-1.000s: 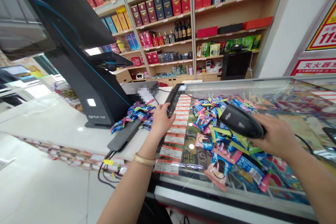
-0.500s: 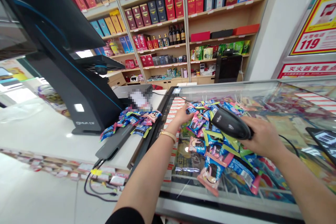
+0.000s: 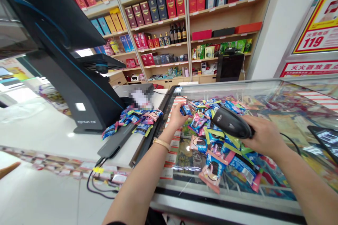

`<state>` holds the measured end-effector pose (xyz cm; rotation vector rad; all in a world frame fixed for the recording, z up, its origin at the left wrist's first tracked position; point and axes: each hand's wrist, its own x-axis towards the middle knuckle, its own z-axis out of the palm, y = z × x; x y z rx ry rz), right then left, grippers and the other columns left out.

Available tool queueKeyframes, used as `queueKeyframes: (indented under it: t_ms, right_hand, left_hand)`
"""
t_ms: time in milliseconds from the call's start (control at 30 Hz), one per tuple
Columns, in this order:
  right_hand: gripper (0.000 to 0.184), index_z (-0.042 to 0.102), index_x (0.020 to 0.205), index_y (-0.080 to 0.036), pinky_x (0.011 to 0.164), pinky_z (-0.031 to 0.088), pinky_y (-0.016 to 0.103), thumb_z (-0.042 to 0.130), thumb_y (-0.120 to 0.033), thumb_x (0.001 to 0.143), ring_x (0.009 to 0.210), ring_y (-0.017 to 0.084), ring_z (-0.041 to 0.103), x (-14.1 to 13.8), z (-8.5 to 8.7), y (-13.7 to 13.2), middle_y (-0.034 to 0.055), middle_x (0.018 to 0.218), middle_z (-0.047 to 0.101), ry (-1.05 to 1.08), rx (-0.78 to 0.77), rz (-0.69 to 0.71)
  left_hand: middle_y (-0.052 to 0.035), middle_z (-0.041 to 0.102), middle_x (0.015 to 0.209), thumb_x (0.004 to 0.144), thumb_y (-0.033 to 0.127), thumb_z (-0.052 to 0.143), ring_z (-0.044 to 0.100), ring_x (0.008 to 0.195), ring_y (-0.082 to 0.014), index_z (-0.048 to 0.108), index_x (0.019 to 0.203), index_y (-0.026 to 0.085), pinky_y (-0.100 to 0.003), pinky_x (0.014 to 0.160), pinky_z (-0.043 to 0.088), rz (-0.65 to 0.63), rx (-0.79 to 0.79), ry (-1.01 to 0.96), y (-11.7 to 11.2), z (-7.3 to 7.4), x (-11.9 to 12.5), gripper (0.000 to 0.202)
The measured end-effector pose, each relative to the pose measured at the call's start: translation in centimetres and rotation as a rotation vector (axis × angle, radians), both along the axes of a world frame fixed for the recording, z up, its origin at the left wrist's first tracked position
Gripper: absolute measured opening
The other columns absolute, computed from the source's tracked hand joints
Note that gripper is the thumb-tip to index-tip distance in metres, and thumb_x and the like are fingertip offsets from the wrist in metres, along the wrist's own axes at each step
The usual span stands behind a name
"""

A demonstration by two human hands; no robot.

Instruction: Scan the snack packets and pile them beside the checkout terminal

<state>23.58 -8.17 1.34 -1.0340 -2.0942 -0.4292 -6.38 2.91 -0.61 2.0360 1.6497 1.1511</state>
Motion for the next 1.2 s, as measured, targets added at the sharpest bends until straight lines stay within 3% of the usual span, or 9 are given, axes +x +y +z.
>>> queueKeyframes:
  t_ms: [233,367,600,733,1200]
  right_hand:
    - [0.025,0.067,0.1,-0.02,0.067,0.056,0.033,0.056,-0.033,0.082,0.08,0.025,0.074,-1.1,1.3,-1.1,0.009,0.092,0.077,-0.048,-0.032,0.057]
    - [0.024,0.067,0.098,-0.019,0.065,0.054,0.031,0.057,-0.036,0.084,0.075,0.022,0.073,-1.8,1.9,-1.6,0.0082,0.087,0.077,-0.062,-0.039,0.098]
    - [0.027,0.067,0.099,-0.019,0.068,0.053,0.031,0.058,-0.041,0.085,0.078,0.022,0.073,-1.7,1.6,-1.6,0.0084,0.09,0.077,-0.07,-0.079,0.094]
    - [0.027,0.067,0.099,-0.019,0.068,0.052,0.031,0.062,-0.039,0.082,0.078,0.022,0.073,-1.7,1.7,-1.8,0.0081,0.09,0.077,-0.073,-0.13,0.096]
    - [0.024,0.067,0.097,-0.021,0.063,0.046,0.028,0.062,-0.04,0.084,0.073,0.019,0.068,-1.8,1.6,-1.9,0.0059,0.085,0.074,-0.077,-0.235,0.09]
  left_hand:
    - [-0.0103,0.06,0.134,0.071,0.007,0.069,0.068,0.1,-0.0198,0.043,0.143,0.022,-0.032,0.082,0.058,-0.245,0.039,-0.18,-4.2,1.5,-1.5,0.079]
    - [-0.0108,0.057,0.14,0.072,0.007,0.066,0.067,0.105,-0.0207,0.038,0.148,0.024,-0.032,0.087,0.057,-0.299,0.037,-0.126,-5.8,1.6,-1.6,0.082]
    - [-0.0119,0.058,0.139,0.072,0.006,0.065,0.067,0.104,-0.0215,0.031,0.153,0.022,-0.033,0.09,0.055,-0.337,0.017,-0.014,-5.7,1.1,-1.8,0.09]
    - [-0.0128,0.052,0.148,0.072,0.005,0.065,0.061,0.12,-0.0248,0.029,0.155,0.023,-0.035,0.097,0.052,-0.367,0.01,-0.005,-5.7,0.9,-1.9,0.092]
    - [-0.0153,0.044,0.153,0.072,0.01,0.068,0.054,0.131,-0.0276,0.035,0.151,0.018,-0.036,0.104,0.05,-0.403,-0.049,-0.104,-6.0,1.0,-1.7,0.085]
